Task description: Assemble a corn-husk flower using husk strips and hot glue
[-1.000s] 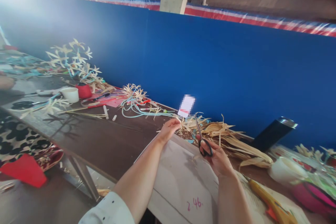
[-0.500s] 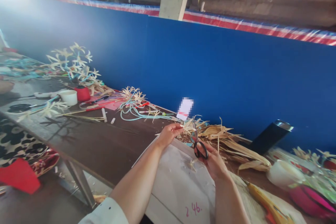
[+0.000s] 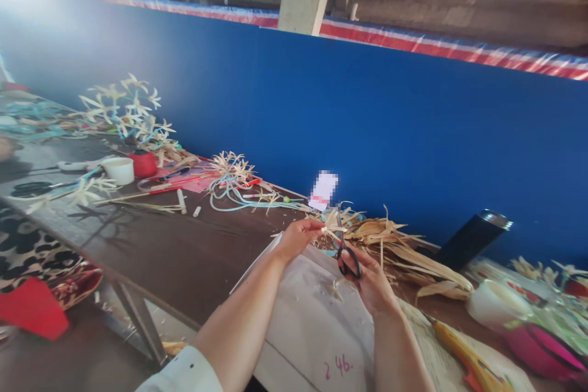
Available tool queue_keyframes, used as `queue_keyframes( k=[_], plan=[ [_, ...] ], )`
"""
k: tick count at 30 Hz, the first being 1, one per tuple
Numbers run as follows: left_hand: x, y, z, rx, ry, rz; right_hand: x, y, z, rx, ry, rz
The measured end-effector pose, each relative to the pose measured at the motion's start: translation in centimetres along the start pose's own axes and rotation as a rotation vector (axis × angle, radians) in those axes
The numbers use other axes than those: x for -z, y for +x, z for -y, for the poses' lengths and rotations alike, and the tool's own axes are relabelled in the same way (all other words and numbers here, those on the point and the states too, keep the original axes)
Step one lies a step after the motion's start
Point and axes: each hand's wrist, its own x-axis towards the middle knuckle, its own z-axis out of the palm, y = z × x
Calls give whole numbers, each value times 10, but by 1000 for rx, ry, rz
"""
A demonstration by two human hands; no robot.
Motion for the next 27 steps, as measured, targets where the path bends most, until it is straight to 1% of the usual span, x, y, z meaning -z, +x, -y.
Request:
queue_keyframes(
  k=[8,12,21,27],
  plan=[
    [2,2,5,-25,37,37,-4,0,3,10,-27,-20],
    [1,1,5,-23,37,31,-5,0,3,7,-25,-45],
    [2,1,4,-22,37,35,-4,0,2,23,-16,-33],
    [1,-1,1,-24,26,37,-6,2,3,3,-8,-85]
  ],
)
